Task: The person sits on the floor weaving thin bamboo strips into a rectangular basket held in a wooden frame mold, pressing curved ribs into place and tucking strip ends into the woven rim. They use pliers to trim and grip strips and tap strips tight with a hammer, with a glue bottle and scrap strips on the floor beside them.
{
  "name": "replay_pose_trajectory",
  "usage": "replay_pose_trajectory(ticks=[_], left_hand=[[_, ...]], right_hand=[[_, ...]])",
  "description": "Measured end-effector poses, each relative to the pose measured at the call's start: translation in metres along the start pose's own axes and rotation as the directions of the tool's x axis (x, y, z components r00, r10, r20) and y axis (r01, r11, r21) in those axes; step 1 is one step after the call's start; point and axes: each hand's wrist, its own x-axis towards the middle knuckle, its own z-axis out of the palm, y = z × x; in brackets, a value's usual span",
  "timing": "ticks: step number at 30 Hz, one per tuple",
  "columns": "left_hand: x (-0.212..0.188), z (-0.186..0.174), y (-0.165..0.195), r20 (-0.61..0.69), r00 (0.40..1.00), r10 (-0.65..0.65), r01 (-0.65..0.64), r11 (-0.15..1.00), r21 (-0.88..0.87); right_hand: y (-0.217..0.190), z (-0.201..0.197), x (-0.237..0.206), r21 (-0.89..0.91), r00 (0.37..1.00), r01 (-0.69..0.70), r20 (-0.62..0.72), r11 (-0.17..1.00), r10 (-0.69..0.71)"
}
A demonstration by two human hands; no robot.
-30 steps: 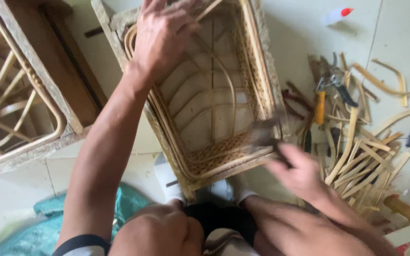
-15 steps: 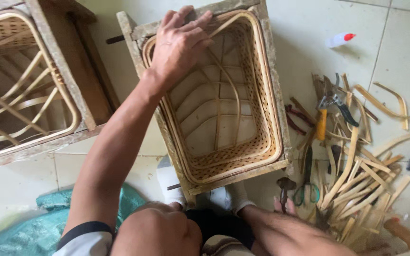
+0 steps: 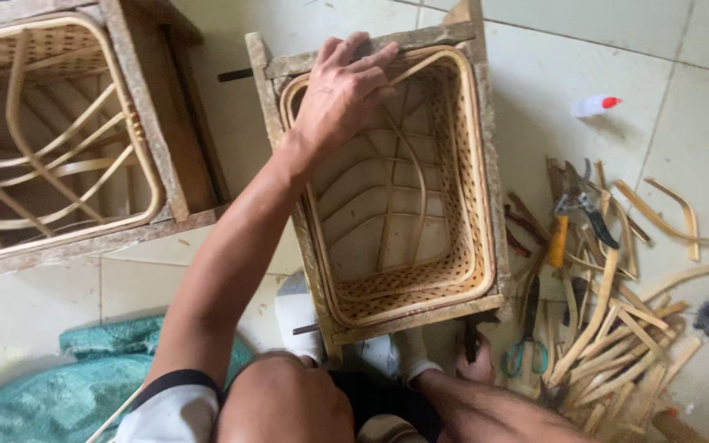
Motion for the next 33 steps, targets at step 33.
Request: replay_pose_trajectory(ticks=[33], left_hand=[[-0.015,-0.028,0.017,0.057,0.995,-0.08,0.08,0.997,0.005]], right_hand=[[-0.302,0.058,0.365,0.965,0.932,0.126,-0.195,0.231,0.307]])
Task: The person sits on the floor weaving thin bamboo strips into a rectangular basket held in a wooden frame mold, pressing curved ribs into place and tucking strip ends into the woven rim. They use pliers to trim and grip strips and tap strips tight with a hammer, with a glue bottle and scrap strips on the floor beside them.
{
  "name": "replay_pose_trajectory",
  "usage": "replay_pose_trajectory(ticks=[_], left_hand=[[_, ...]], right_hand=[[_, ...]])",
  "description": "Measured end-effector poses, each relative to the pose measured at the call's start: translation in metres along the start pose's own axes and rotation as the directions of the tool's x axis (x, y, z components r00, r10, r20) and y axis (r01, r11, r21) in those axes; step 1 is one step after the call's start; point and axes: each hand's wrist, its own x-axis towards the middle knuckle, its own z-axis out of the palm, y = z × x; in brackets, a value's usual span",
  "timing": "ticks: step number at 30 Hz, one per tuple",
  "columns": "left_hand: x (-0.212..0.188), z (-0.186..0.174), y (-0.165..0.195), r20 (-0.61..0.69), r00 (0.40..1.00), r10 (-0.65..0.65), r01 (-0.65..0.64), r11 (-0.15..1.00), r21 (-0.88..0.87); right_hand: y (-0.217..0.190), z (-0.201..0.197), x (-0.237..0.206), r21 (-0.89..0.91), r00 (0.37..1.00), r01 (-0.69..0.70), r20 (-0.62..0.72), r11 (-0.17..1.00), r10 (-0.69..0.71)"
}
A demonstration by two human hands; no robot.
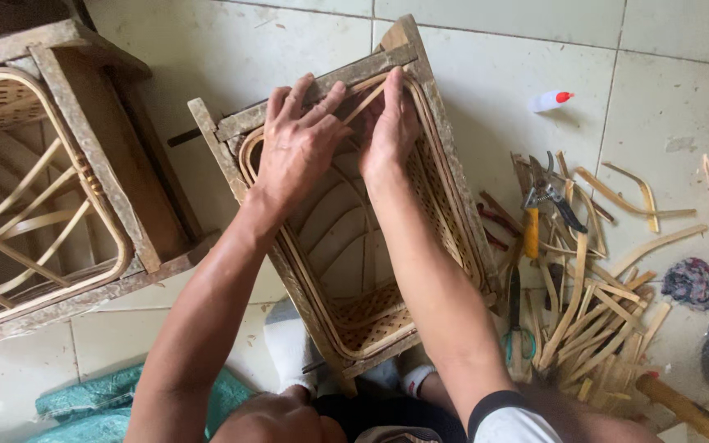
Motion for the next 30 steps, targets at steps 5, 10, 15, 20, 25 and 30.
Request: replay_pose_trajectory(ticks=[5,10,15,20,25,30], left_hand=[[-0.002,0.003,0.0,-0.006,1.0,0.01,-0.01,0.999,0.045],[-0.002,0.003,0.002,-0.039,0.998,0.039,-0.037,0.998,0.059],[-0.002,0.002,0.0,-0.048,0.998,0.046,-0.045,0.999,0.017],[-0.001,0.007,-0.003,-0.043,0.999,0.034,-0.032,0.999,0.029],[0.002,0.013,-0.007,-0.072,0.996,0.06,-0.054,0.996,0.071],[0.007,0.014,-0.01,-0.034,0.999,0.03,-0.028,0.999,0.044]], right_hand=[[-0.004,0.005,-0.003,-0.057,0.996,0.025,-0.084,0.998,-0.03],[-0.019,-0.004,-0.012,0.043,0.976,-0.211,0.06,0.977,0.208],[-0.017,-0.059,-0.065,-0.518,0.98,0.01,0.176,0.855,0.095],[-0.004,-0.07,-0.101,-0.875,0.625,0.039,0.398,0.482,0.671],[0.003,-0.035,-0.098,-0.819,0.294,0.117,0.569,0.562,0.768],[0.012,-0.033,-0.093,-0.813,0.307,-0.079,0.53,0.577,0.79]])
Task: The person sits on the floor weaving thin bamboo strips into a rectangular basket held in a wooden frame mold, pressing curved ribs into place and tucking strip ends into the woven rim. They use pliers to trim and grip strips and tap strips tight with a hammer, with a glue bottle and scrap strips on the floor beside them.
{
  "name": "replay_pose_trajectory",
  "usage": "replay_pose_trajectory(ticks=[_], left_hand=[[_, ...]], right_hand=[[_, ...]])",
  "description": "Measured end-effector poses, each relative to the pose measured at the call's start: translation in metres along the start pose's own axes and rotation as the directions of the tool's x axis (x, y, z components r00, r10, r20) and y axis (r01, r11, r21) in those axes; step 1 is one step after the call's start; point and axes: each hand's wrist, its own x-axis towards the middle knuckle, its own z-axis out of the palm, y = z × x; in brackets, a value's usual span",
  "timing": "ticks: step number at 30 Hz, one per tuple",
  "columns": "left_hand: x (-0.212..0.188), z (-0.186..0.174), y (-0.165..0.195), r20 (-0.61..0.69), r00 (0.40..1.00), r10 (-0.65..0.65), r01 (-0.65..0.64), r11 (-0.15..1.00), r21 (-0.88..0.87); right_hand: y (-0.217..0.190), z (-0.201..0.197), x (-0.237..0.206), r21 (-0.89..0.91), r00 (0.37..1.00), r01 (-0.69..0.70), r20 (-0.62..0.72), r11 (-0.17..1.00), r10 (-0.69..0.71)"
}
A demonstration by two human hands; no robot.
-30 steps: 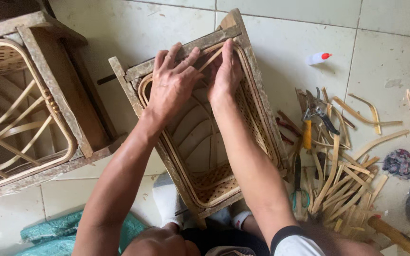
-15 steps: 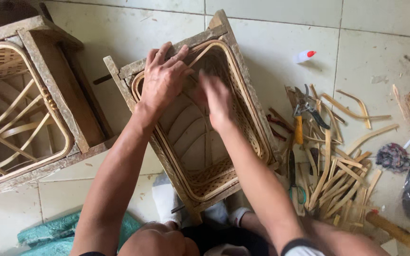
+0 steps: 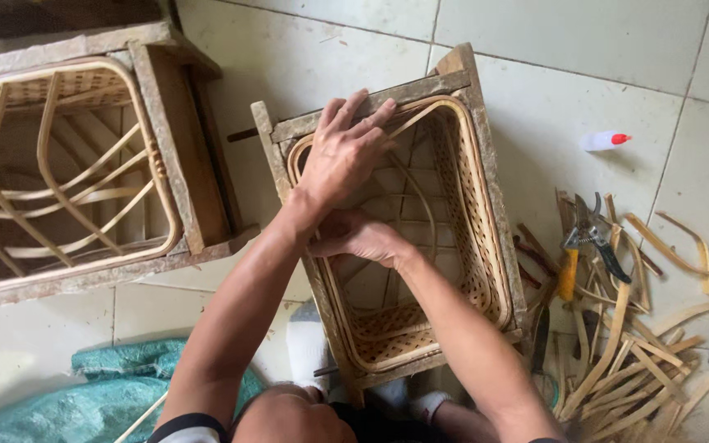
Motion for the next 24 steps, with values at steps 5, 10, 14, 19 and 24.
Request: replay_pose_trajectory(ticks=[5,10,14,19,24], left_hand=[[0.0,-0.006,0.0,0.027,1.0,0.007,-0.007,1.0,0.014],[-0.001,-0.01,0.004,0.02,1.0,0.001,-0.001,1.0,-0.004],[-0.002,-0.008,0.003,-0.016,1.0,0.026,-0.025,0.998,0.056],[-0.006,-0.007,-0.002,-0.007,0.999,0.045,-0.045,0.997,0.063],[-0.007,-0.007,-0.003,0.004,0.999,0.039,-0.039,0.994,0.099]], right_hand=[[0.026,-0.004,0.007,0.179,1.0,0.013,0.022,0.984,-0.017],[0.043,-0.004,0.017,0.215,0.99,0.087,0.086,0.973,-0.108],[0.051,-0.004,0.024,0.202,0.988,0.121,0.071,0.972,-0.137],[0.063,-0.003,0.028,0.282,0.984,0.094,0.122,0.955,-0.133],[0.074,0.0,0.031,0.499,0.972,-0.015,0.21,0.866,-0.104]])
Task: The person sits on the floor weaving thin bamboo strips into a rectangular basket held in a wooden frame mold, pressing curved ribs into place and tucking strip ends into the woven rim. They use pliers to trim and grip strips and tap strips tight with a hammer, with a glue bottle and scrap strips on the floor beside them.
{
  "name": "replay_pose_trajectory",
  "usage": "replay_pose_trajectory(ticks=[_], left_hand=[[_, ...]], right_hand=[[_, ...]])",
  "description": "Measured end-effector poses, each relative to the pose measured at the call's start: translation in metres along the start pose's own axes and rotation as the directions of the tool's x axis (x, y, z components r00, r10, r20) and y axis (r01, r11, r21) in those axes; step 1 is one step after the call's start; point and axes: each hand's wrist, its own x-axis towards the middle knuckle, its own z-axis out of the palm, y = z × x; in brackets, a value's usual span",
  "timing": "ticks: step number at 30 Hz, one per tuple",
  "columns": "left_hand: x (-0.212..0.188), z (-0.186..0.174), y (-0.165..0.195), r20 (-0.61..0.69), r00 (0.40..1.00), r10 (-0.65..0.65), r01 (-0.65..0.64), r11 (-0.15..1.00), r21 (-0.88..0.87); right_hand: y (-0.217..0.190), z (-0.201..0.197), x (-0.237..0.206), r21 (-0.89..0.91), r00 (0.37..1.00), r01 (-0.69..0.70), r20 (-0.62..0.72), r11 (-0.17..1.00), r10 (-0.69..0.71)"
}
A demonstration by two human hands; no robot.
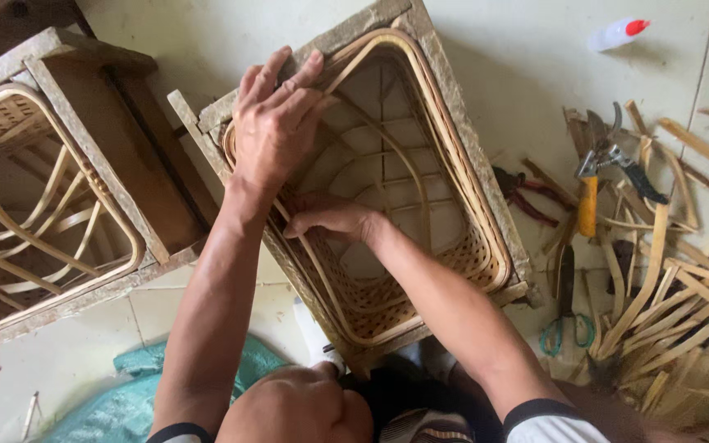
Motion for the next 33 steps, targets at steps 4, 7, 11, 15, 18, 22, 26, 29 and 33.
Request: replay_pose_trajectory(ticks=[4,7,11,15,18,22,26,29,33], left_hand=[[-0.001,-0.002,0.001,-0.012,1.0,-0.018,0.018,1.0,-0.019],[-0.002,-0.005,0.001,-0.007,1.0,-0.024,0.023,0.998,-0.05],[-0.001,-0.008,0.001,0.007,1.0,-0.025,0.025,0.998,-0.066],[-0.001,-0.008,0.001,-0.012,1.0,-0.011,0.01,0.998,-0.058],[-0.002,-0.008,0.003,-0.029,1.0,-0.009,0.008,1.0,-0.028],[-0.003,-0.01,0.006,-0.035,0.998,-0.048,0.045,0.997,-0.067],[-0.003,-0.01,0.005,0.066,0.985,-0.158,0.167,0.973,-0.16],[-0.004,-0.011,0.003,0.058,0.991,-0.123,0.129,0.986,-0.109],[-0.008,-0.009,0.0,0.046,0.998,-0.054,0.055,0.998,-0.028]], right_hand=[[0.007,-0.004,0.003,0.02,0.999,0.009,0.037,1.0,-0.009],[0.014,-0.009,0.004,0.0,1.0,0.012,-0.011,1.0,-0.012],[0.021,-0.012,0.008,0.08,0.998,0.0,0.068,0.997,-0.005],[0.013,-0.006,0.007,-0.043,0.999,0.012,0.031,0.999,-0.011],[-0.006,-0.001,-0.014,-0.216,0.965,0.186,-0.142,0.958,-0.219],[-0.032,-0.005,-0.067,-0.141,0.449,0.799,-0.506,0.584,-0.736],[-0.042,-0.003,-0.081,0.012,0.242,0.877,-0.875,0.48,-0.42],[-0.041,0.002,-0.065,-0.145,0.096,0.879,-0.879,0.454,-0.467],[-0.039,0.002,-0.046,-0.421,-0.135,0.73,-0.861,0.539,-0.489]])
